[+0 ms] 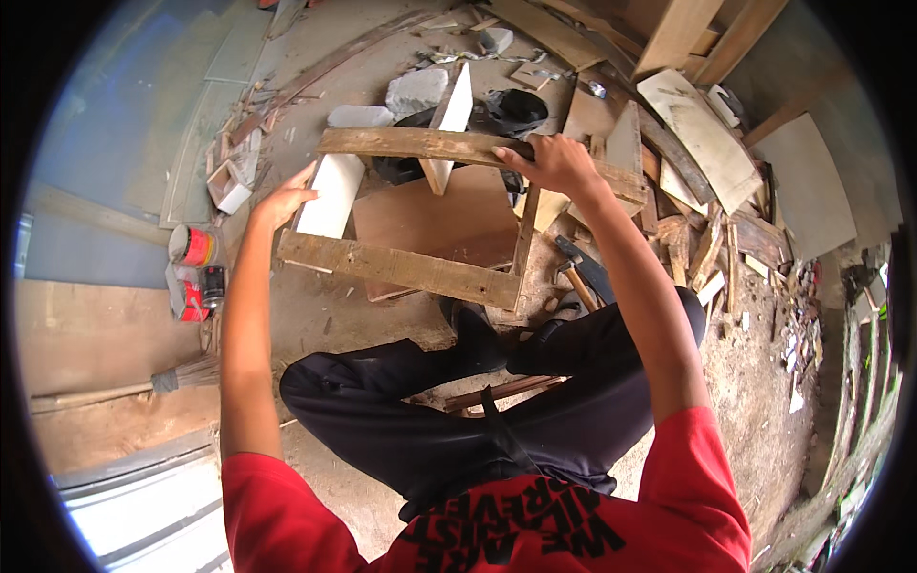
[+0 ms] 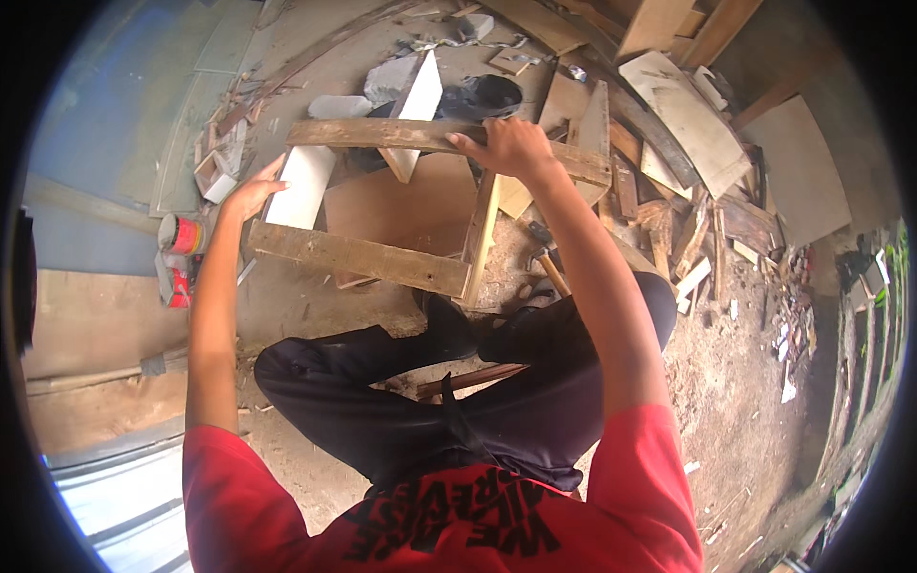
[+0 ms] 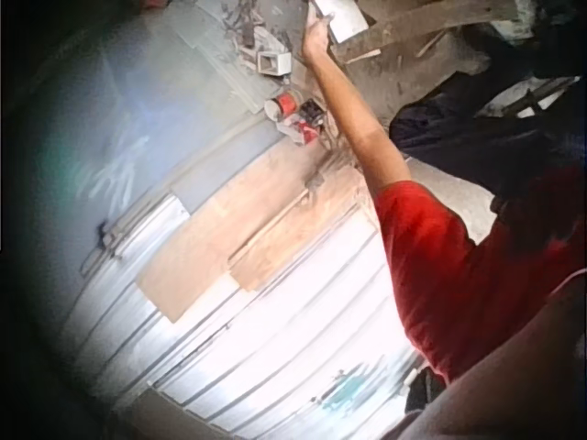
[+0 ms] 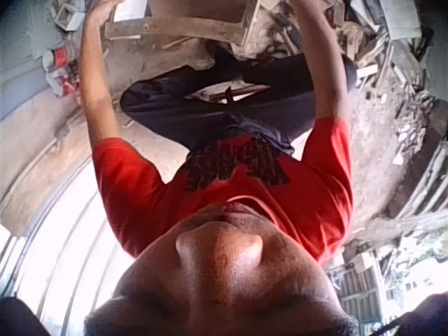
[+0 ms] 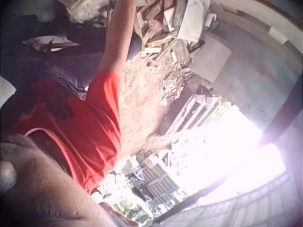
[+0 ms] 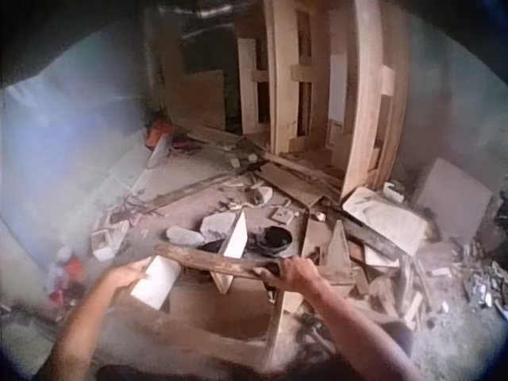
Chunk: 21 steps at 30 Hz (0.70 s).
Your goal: The person sits on the floor and uses a hammer to pry apart and break down a wooden frame. They repeatedly strike the joints to separate the pieces and then lift the disassembled frame to inspect it.
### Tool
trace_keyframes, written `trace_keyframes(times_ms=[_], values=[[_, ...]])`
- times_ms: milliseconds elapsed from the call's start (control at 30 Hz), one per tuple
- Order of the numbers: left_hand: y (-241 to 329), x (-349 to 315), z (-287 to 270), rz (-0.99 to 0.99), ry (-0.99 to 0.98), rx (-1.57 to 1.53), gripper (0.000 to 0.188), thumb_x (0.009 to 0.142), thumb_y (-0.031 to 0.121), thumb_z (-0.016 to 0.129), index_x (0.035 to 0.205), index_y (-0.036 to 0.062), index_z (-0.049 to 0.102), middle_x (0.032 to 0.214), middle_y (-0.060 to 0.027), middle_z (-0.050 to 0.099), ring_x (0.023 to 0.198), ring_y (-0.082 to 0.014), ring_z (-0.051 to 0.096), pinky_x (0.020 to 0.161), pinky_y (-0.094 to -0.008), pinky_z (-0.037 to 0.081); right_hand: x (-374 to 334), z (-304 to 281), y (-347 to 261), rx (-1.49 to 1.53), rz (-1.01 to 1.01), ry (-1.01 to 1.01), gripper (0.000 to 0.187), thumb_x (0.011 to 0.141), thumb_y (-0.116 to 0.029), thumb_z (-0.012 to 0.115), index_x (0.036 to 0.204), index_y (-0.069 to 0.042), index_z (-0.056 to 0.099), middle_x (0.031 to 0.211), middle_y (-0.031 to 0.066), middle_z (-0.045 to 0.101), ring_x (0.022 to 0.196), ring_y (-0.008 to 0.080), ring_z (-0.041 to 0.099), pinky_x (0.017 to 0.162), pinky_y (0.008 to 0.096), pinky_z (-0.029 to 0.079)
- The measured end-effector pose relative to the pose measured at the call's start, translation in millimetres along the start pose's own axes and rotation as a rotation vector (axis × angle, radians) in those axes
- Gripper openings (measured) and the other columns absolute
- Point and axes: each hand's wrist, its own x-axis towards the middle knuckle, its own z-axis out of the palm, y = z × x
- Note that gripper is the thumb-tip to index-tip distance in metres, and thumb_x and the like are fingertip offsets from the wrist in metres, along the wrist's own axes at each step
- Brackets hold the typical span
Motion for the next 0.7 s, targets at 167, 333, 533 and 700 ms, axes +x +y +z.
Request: trace_keyframes(times_ms=[167,333,533,700], values=[[-2.3,-0.4,-6.2,-0.111,0.033,-0.025,0.082,0.090,-0.003,0.058,0.159,0.0126,0.017,0.151,-0.0196,0.040,0.130,-0.0269,0.049,0.104,-0.0397,0.043,8.2,6.0,2.1,0.035,-0.040,0.065,0.084,0.086,-0.078,0.047,0.078,0.003,0.068,0.074,0.0236,0.069,0.079,0.0388,0.071,0.073,0.0467,0.057],[12.7,-23.1,16.4,-0.195,0.174,0.193,0.082,0.092,0.010,0.063,0.159,0.0186,0.018,0.142,-0.0180,0.052,0.130,-0.0298,0.051,0.101,-0.0605,0.039,34.0,-6.0,10.3,0.039,-0.059,0.057,0.078,0.084,-0.075,0.051,0.083,0.000,0.072,0.078,0.0239,0.070,0.082,0.0391,0.071,0.076,0.0458,0.057],[-4.6,-54.1,46.1,-0.157,0.279,0.163,0.079,0.091,0.005,0.064,0.158,0.0118,0.022,0.136,-0.0218,0.058,0.120,-0.0274,0.060,0.100,-0.0434,0.047,52.2,10.2,6.1,0.062,-0.105,0.105,0.074,0.083,-0.075,0.053,0.085,-0.004,0.071,0.076,0.0225,0.069,0.082,0.0402,0.070,0.075,0.0476,0.056],[-7.9,-46.1,41.7,-0.032,0.274,0.227,0.074,0.090,0.006,0.066,0.154,0.0005,0.028,0.138,-0.0289,0.053,0.119,-0.0267,0.059,0.102,-0.0326,0.044,52.0,10.7,14.7,0.022,-0.118,0.010,0.096,0.071,-0.090,0.051,0.093,0.001,0.071,0.081,0.0238,0.071,0.086,0.0376,0.072,0.079,0.0465,0.058]])
